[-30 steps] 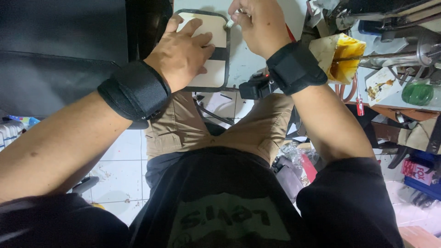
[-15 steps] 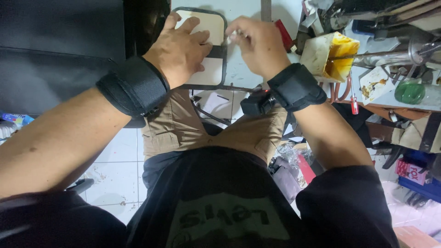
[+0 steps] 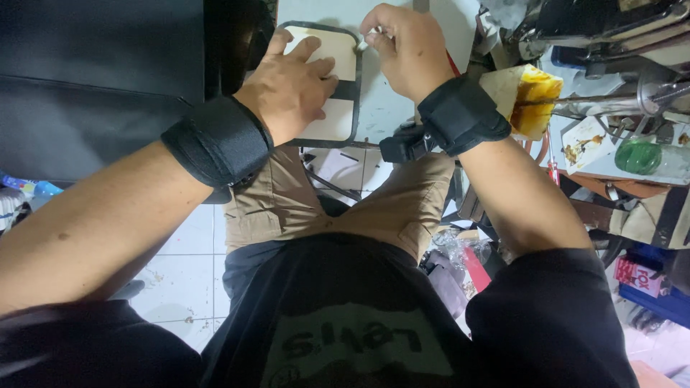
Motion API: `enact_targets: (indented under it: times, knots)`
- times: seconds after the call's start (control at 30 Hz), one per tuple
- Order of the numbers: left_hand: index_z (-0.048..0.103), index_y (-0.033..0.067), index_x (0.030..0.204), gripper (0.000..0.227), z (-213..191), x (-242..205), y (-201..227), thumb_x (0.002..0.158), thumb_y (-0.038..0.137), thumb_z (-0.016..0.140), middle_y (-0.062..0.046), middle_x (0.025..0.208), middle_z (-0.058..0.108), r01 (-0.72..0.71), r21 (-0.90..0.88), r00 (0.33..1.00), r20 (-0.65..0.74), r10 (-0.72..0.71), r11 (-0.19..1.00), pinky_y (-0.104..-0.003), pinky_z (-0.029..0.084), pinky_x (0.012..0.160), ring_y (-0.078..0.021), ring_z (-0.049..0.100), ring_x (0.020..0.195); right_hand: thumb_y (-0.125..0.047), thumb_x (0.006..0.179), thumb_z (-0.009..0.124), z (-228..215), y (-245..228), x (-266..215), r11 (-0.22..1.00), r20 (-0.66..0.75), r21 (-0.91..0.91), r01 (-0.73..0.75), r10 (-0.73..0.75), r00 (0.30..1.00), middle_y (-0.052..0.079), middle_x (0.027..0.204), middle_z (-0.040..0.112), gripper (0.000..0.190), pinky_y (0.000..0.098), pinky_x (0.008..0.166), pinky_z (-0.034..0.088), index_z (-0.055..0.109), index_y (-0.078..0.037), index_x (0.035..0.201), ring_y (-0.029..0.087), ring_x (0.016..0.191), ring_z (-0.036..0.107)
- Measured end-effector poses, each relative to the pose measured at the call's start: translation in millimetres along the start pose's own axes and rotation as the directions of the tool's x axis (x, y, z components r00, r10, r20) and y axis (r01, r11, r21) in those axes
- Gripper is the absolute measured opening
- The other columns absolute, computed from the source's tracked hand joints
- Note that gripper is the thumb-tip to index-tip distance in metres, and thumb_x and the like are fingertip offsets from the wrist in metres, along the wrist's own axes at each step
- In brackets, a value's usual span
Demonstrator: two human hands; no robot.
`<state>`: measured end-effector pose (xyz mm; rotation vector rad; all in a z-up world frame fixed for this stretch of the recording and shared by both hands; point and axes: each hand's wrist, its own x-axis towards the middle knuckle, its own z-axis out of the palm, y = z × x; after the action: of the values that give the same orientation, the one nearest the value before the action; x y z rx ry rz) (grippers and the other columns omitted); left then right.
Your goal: The person applies glue to a zipper and attaches it to a leather strip.
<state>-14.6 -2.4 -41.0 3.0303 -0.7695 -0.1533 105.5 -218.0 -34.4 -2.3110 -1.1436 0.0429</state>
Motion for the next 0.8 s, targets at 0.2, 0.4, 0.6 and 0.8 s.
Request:
enact_targets:
  times: [0.2, 0.4, 0.6, 0.8]
  knots:
    - [0.065, 0.0180, 0.136, 0.053, 7.3, 6.1, 5.2, 0.088, 0.040, 0.070, -0.005, 0.146, 0.056, 0.044, 0.042, 0.999, 0.016, -0.044, 0.998, -0.056, 0.023, 0.113, -0.0301, 0.037, 0.144, -0.003, 0.104, 0.070, -8.8, -27.3, -18.5, 0.993, 0.082, -0.098, 0.070, -0.062, 0.995, 0.016, 0.082, 0.069, 0.009, 0.0423, 0.065, 0.051, 0.071, -0.008, 0.111, 0.034, 0.073, 0.069]
    - [0.064, 0.0183, 0.138, 0.055, 6.1, 3.3, 1.8, 0.088, 0.041, 0.071, -0.004, 0.149, 0.054, 0.031, 0.053, 0.999, 0.010, -0.031, 0.998, -0.056, 0.023, 0.114, -0.0303, 0.036, 0.145, -0.005, 0.104, 0.066, -2.3, -44.5, -40.6, 0.992, 0.172, -0.083, 0.093, -0.078, 0.982, 0.016, 0.082, 0.070, 0.010, 0.0403, 0.063, 0.054, 0.068, -0.006, 0.114, 0.032, 0.072, 0.071]
    - [0.065, 0.0174, 0.137, 0.053, -3.4, 3.5, 1.6, 0.090, 0.041, 0.069, -0.004, 0.147, 0.054, 0.031, 0.023, 0.998, 0.059, -0.032, 0.999, -0.057, 0.023, 0.113, -0.0294, 0.035, 0.145, -0.004, 0.104, 0.067, -12.4, -25.2, -17.2, 0.999, 0.032, -0.032, 0.042, -0.041, 0.999, 0.014, 0.090, 0.074, 0.011, 0.0395, 0.064, 0.054, 0.070, -0.007, 0.114, 0.030, 0.076, 0.072]
    - [0.066, 0.0170, 0.134, 0.050, 0.8, 4.6, 1.0, 0.090, 0.040, 0.069, -0.003, 0.147, 0.054, 0.021, 0.004, 0.999, 0.045, -0.021, 1.000, -0.056, 0.022, 0.115, -0.0286, 0.035, 0.144, -0.003, 0.103, 0.068, -4.8, -5.9, 13.3, 1.000, 0.003, 0.008, 0.023, -0.023, 1.000, 0.014, 0.090, 0.073, 0.011, 0.0398, 0.066, 0.053, 0.069, -0.007, 0.113, 0.029, 0.073, 0.071]
